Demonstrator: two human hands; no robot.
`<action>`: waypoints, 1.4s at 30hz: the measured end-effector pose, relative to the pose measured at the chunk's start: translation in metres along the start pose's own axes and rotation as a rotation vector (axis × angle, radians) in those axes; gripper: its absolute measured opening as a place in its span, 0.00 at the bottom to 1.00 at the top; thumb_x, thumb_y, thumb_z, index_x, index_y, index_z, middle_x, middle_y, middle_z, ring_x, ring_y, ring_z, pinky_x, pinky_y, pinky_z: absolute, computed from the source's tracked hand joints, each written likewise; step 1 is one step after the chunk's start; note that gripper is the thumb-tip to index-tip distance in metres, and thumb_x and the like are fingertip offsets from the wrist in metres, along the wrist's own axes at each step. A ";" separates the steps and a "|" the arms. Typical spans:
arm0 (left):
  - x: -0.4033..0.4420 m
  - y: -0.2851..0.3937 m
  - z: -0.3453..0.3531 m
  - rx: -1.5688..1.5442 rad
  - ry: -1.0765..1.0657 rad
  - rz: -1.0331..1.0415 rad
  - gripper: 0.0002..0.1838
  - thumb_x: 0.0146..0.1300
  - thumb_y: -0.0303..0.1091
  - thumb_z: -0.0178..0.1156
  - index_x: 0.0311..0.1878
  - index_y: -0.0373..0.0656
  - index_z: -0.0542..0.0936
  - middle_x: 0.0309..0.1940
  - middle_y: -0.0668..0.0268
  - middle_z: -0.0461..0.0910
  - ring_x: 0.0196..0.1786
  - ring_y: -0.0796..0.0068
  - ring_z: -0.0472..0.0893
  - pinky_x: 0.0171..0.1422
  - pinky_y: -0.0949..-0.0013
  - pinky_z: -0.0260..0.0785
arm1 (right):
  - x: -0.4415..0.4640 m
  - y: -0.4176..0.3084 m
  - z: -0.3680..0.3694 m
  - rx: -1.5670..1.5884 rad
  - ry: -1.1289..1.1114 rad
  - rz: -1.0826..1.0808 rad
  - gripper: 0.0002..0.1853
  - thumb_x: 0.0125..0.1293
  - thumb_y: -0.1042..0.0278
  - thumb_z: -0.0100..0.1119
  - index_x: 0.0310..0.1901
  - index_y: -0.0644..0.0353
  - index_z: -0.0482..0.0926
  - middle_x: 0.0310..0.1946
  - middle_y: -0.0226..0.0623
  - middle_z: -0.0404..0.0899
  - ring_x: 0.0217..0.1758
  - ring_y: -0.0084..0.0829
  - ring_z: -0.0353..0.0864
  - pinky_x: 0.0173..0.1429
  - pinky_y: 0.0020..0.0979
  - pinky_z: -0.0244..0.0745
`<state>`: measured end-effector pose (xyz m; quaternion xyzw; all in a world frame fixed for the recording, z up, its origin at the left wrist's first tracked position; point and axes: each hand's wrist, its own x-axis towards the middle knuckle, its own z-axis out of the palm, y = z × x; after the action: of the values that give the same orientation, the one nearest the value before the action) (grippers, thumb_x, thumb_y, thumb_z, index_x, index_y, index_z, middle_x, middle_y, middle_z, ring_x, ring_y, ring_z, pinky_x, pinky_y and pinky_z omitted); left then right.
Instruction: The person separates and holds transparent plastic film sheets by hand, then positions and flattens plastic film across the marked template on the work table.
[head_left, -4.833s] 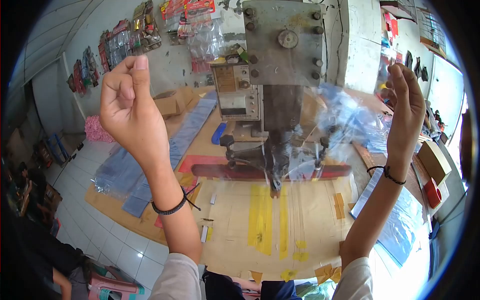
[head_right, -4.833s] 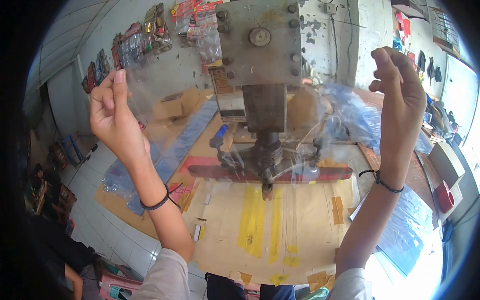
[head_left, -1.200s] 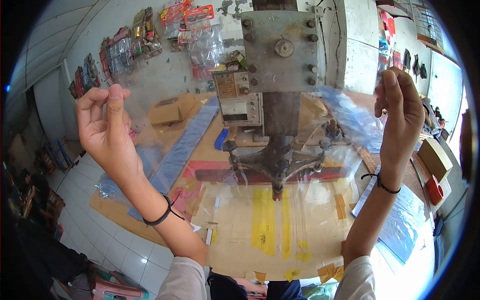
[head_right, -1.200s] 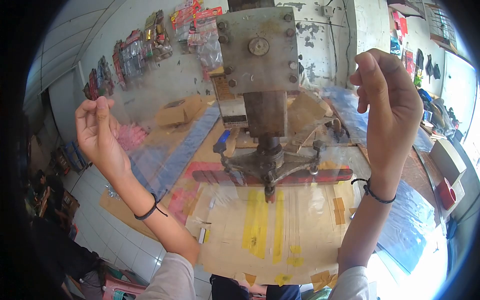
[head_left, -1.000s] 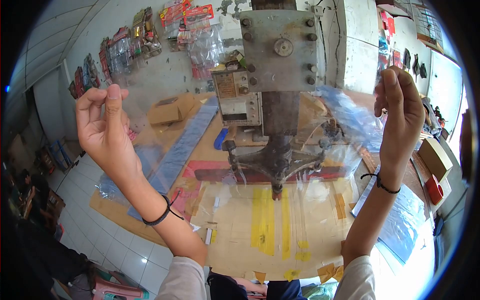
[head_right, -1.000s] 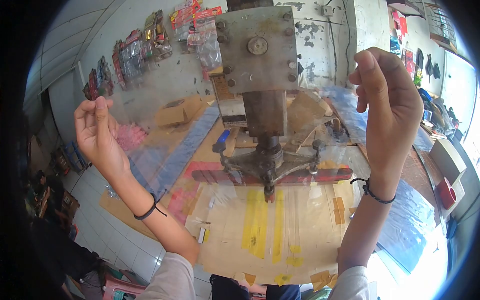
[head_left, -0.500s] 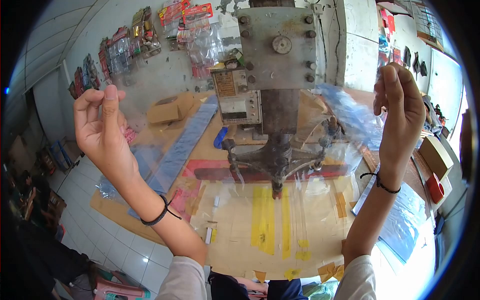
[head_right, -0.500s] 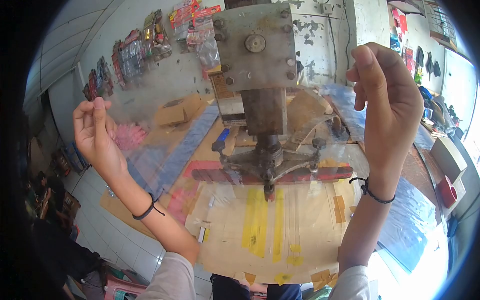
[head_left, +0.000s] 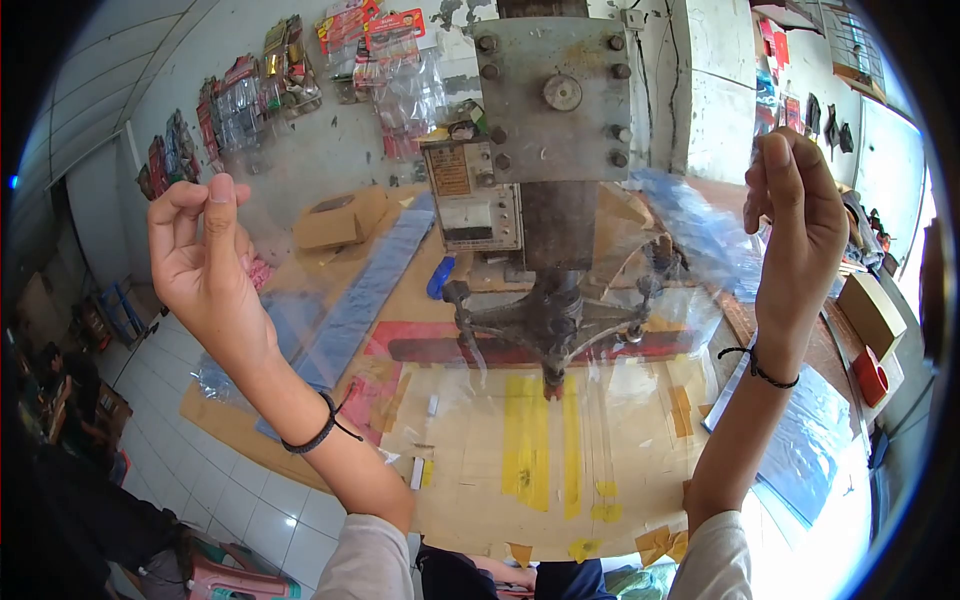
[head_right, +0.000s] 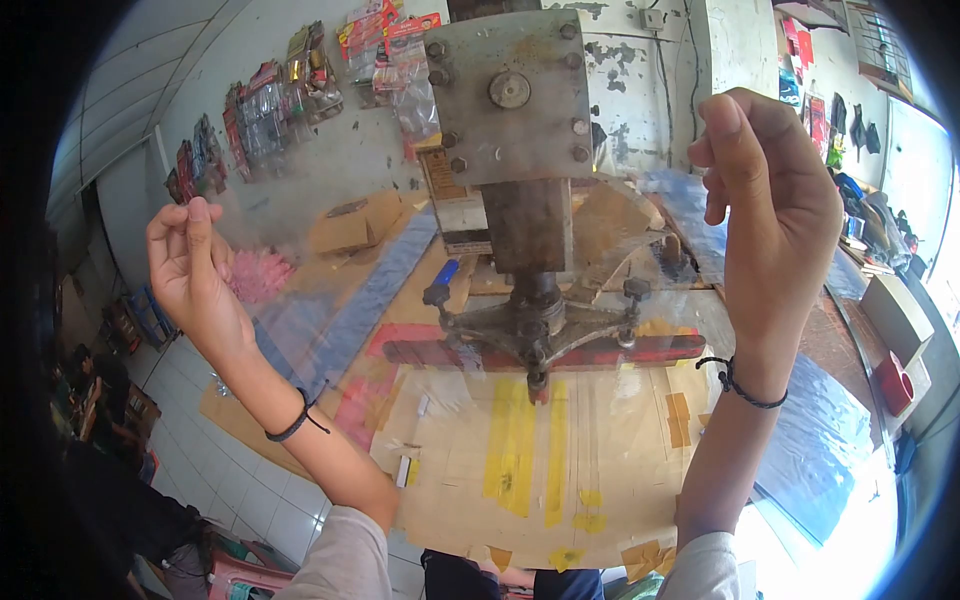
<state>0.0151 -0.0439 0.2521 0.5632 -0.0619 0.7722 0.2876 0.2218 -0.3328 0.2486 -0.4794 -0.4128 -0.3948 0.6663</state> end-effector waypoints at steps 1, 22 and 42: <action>0.000 0.000 0.000 0.000 0.000 -0.002 0.07 0.69 0.30 0.64 0.44 0.42 0.76 0.35 0.64 0.82 0.21 0.90 0.60 0.26 0.80 0.50 | 0.000 0.000 0.000 0.001 0.001 -0.003 0.14 0.72 0.58 0.62 0.43 0.63 0.84 0.26 0.27 0.80 0.23 0.12 0.69 0.26 0.17 0.61; 0.000 0.000 0.001 -0.001 -0.014 0.009 0.06 0.70 0.30 0.63 0.45 0.42 0.76 0.37 0.65 0.81 0.21 0.91 0.59 0.26 0.81 0.49 | 0.000 0.000 0.001 -0.014 0.009 -0.020 0.15 0.72 0.57 0.63 0.43 0.63 0.84 0.26 0.28 0.80 0.22 0.13 0.69 0.26 0.17 0.61; 0.000 -0.002 0.001 -0.016 -0.004 0.015 0.06 0.70 0.31 0.63 0.45 0.42 0.76 0.37 0.64 0.82 0.21 0.91 0.60 0.26 0.80 0.49 | 0.000 0.002 0.001 0.000 -0.001 -0.026 0.15 0.72 0.56 0.63 0.43 0.62 0.85 0.26 0.28 0.80 0.23 0.13 0.70 0.26 0.17 0.62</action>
<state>0.0166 -0.0423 0.2522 0.5620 -0.0731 0.7726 0.2862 0.2239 -0.3312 0.2483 -0.4743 -0.4194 -0.4030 0.6609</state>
